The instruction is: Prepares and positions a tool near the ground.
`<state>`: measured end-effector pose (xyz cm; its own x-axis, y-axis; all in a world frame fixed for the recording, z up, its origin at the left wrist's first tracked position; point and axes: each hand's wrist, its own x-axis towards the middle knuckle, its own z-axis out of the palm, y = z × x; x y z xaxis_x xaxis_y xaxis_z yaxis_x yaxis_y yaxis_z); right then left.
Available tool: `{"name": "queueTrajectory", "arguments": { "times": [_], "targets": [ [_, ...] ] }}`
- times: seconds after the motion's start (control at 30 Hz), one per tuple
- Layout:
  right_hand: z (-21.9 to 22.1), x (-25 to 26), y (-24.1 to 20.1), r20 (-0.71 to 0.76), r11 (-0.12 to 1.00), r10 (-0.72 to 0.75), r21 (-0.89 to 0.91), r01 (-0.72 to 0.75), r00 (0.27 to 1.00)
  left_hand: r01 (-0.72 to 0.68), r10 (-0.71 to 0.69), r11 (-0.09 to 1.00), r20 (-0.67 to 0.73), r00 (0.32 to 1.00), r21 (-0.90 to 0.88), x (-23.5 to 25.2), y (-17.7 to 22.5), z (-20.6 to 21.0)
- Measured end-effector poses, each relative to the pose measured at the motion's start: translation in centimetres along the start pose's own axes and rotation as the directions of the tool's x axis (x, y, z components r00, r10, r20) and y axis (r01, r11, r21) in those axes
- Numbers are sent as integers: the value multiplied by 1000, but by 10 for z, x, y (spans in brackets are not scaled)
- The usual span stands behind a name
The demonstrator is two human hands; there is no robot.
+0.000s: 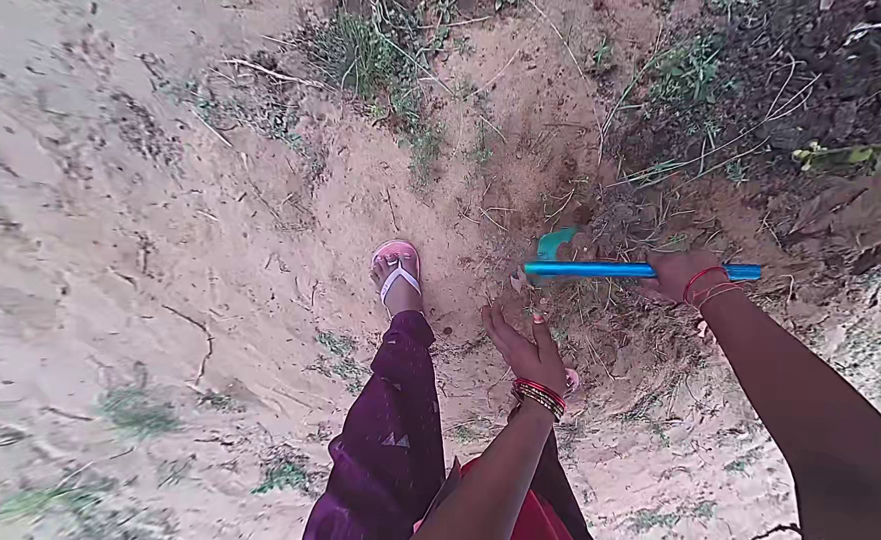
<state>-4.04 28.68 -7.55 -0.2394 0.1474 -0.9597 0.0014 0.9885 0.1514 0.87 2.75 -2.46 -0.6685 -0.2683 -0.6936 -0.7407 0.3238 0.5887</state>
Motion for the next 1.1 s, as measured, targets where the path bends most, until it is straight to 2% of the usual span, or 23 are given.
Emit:
{"name": "queueTrajectory", "arguments": {
  "times": [0.07,0.17,0.23,0.33,0.4,0.53,0.63,0.73,0.8,0.9,0.97,1.1],
  "targets": [
    [-8,-28,48,-89,984,174,63,-169,981,20,-20,1000,7,1000,-13,1,2,-2],
    [-26,-70,121,-243,896,426,246,-370,871,40,-40,998,22,999,-38,0,7,-1],
    [-38,-88,157,-293,827,540,358,-433,789,49,-47,997,30,998,-54,1,12,-2],
    [-32,-97,198,-354,732,651,527,-431,672,56,-53,996,54,997,-73,1,14,-3],
    [-21,-98,201,-376,652,720,655,-382,583,59,-55,995,53,997,-85,1,14,-2],
    [-15,-99,129,-351,477,803,863,-167,482,71,-66,993,56,996,-95,4,18,-5],
    [-11,-84,65,-359,382,792,922,58,494,82,-78,991,49,996,-105,6,19,-6],
    [-14,-68,5,-362,279,727,932,230,583,81,-77,990,40,996,-114,7,16,-6],
    [-10,-52,-24,-355,265,676,935,237,646,91,-87,988,34,996,-121,7,12,-7],
    [1,-28,-59,-331,314,602,935,166,726,111,-108,985,28,994,-133,7,2,-10],
    [10,-13,-82,-296,306,571,942,136,766,126,-123,984,29,992,-126,7,-2,-14],
    [40,19,-123,-158,179,521,981,73,839,157,-155,980,28,988,-124,7,-14,-20]
  ]
}}
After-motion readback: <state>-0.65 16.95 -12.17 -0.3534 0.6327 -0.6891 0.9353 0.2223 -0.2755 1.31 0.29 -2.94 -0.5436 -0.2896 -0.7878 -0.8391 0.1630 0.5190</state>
